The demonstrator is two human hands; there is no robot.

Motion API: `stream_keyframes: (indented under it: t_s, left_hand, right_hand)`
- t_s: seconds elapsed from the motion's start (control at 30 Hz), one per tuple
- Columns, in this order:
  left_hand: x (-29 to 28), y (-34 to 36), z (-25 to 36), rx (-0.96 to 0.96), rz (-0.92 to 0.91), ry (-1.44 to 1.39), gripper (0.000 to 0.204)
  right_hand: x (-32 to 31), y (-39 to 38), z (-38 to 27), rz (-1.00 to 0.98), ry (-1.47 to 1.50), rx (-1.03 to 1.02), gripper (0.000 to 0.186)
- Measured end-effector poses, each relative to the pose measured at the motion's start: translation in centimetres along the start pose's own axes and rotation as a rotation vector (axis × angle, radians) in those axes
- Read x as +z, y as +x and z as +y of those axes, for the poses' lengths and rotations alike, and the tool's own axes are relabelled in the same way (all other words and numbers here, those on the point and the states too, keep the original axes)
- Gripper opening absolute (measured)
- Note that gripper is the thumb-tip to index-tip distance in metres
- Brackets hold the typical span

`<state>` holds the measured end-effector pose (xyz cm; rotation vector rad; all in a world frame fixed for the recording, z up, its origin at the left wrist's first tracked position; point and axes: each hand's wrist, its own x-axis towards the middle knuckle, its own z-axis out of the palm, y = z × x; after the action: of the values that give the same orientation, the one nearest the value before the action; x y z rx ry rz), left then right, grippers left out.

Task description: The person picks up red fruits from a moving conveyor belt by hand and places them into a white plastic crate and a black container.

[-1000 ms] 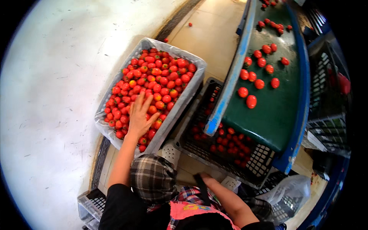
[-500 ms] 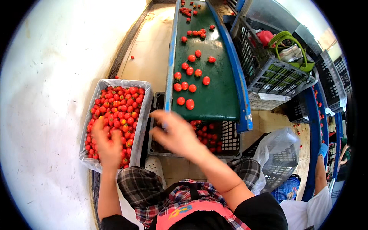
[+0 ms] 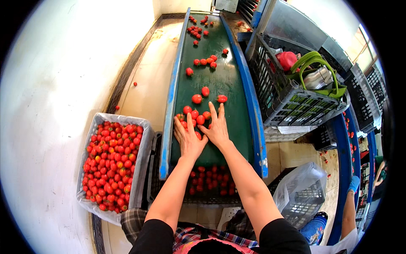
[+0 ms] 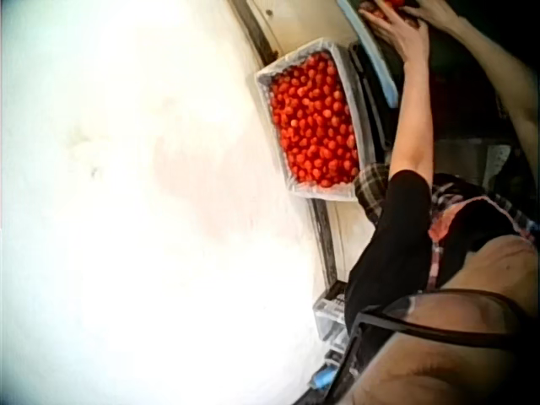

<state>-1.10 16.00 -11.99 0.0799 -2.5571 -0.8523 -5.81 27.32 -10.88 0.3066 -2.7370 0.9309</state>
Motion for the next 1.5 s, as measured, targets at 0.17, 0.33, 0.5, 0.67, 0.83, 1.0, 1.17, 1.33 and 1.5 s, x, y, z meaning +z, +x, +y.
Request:
stream_keyframes:
  t_s: [0.17, 0.33, 0.5, 0.67, 0.83, 1.0, 1.17, 1.33, 1.5]
  left_hand:
    - [1.9, 7.1, -0.9, -0.058, -0.154, 0.023, 0.107]
    - [3.0, 12.8, -0.8, 0.071, -0.383, 0.165, 0.096]
    - [2.9, 12.2, -2.5, 0.165, -0.393, 0.123, 0.081]
    - [2.6, 6.4, -0.5, -0.071, -0.042, 0.017, 0.039]
    - [4.0, 7.0, -2.4, -0.204, 0.082, -0.531, 0.026]
    - [3.0, 6.0, -1.6, -0.444, 0.159, -1.274, 0.025]
    - [-4.9, 5.8, 0.2, -0.335, 0.091, -1.248, 0.019]
    - [-17.3, 6.8, -5.5, -0.173, 0.202, -1.016, 0.026]
    - [-26.3, -0.2, -20.9, -0.331, 0.297, -0.031, 0.044]
  right_hand:
    - [0.1, 5.2, 2.8, 0.118, -0.145, 0.158, 0.107]
    - [1.7, 7.0, 5.9, 0.088, -0.188, 0.052, 0.067]
    - [2.4, 5.3, 3.6, 0.184, -0.188, 0.082, 0.045]
    - [1.5, 3.1, 2.5, 0.194, -0.104, -0.162, 0.043]
    - [3.9, 4.5, -0.3, 0.138, 0.564, 0.090, 0.032]
    - [5.1, 1.9, -4.5, 0.393, 0.877, 0.363, 0.024]
    - [2.7, -0.3, -11.2, 0.558, 1.281, 0.373, 0.034]
    - [3.5, -0.1, -23.4, 0.422, 1.225, 0.009, 0.038]
    - [2.2, -1.3, -24.3, 0.195, 0.550, -0.311, 0.051]
